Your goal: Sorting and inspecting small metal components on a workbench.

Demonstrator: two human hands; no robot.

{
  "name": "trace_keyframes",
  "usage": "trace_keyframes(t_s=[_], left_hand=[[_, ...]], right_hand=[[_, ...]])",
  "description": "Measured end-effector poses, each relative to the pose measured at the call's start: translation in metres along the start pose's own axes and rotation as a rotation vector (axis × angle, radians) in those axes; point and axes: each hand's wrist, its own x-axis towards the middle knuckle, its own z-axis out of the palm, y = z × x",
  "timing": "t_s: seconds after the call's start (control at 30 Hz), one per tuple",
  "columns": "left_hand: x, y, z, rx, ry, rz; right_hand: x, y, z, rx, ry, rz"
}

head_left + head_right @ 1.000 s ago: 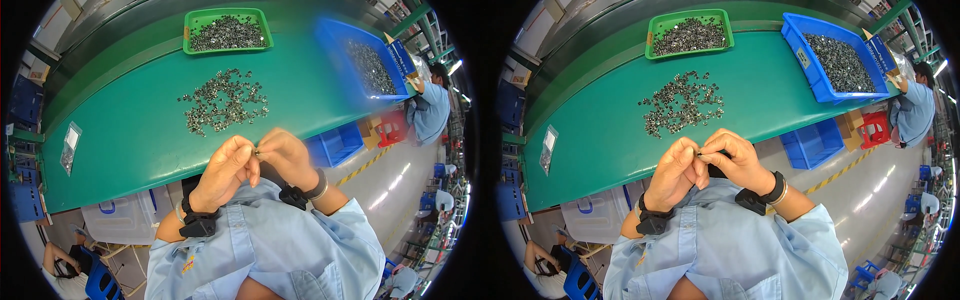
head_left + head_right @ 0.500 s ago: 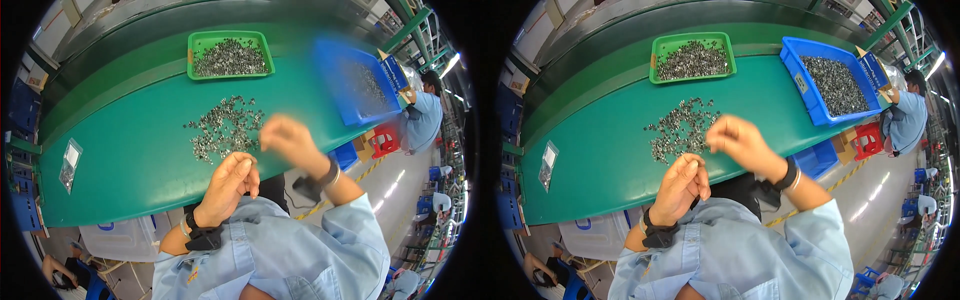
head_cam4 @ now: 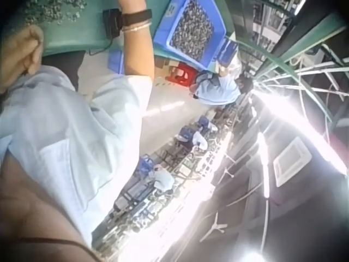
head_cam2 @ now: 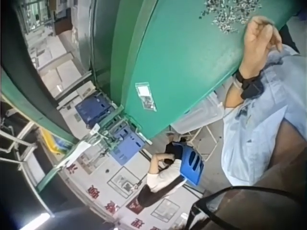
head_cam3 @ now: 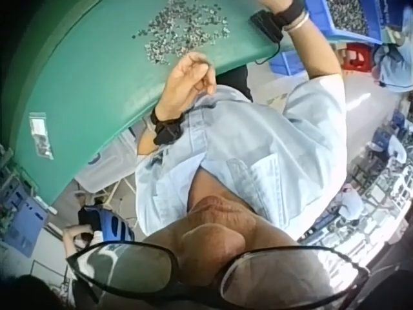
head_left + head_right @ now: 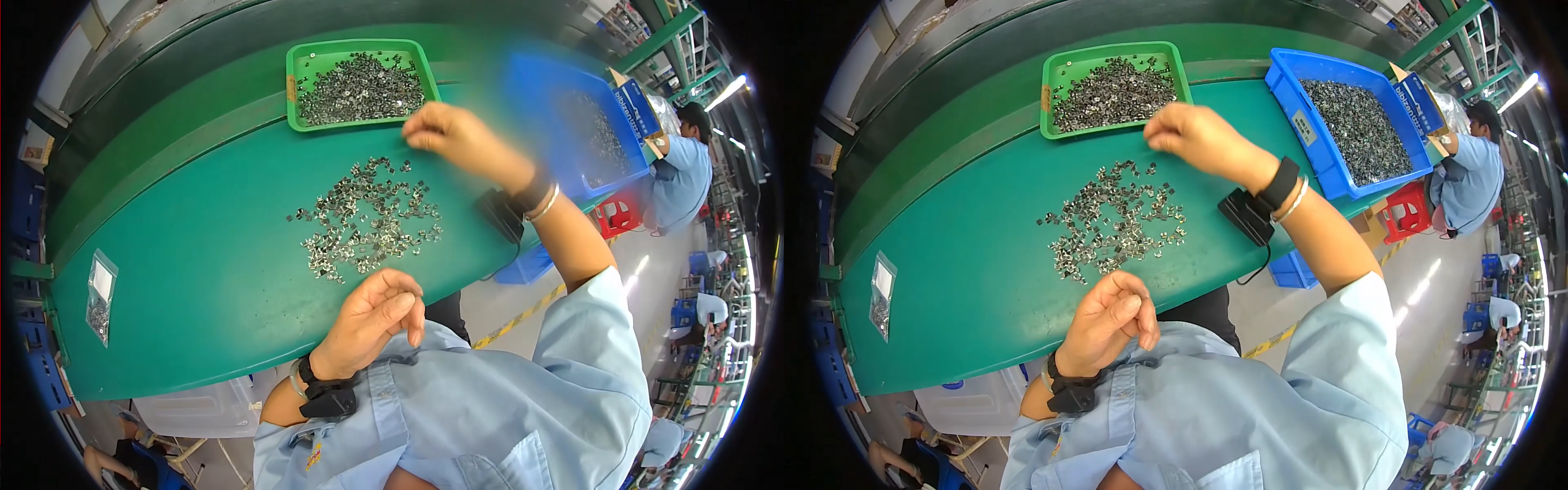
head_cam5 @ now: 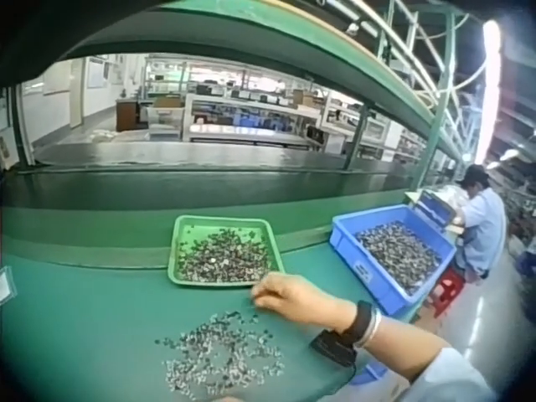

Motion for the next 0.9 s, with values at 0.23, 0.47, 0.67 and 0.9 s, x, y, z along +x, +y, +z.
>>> trace_keyframes(t_s=[0.23,0.47,0.67,0.9], left_hand=[[0.001,-0.001,0.004,0.029,0.012,0.000],[0.004,0.001,0.014,-0.004,0.148,0.074],[0.014,-0.003,0.030,0.228,0.307,0.155],[0.009,-0.004,0.029,0.356,0.299,0.170]], right_hand=[[-0.019,-0.006,0.009,-0.211,-0.098,-0.005],[-0.053,-0.044,0.010,-0.031,0.008,0.025],[-0.099,-0.079,0.033,-0.087,0.148,-0.239],[-0.115,-0.085,0.047,-0.233,0.215,-0.350]])
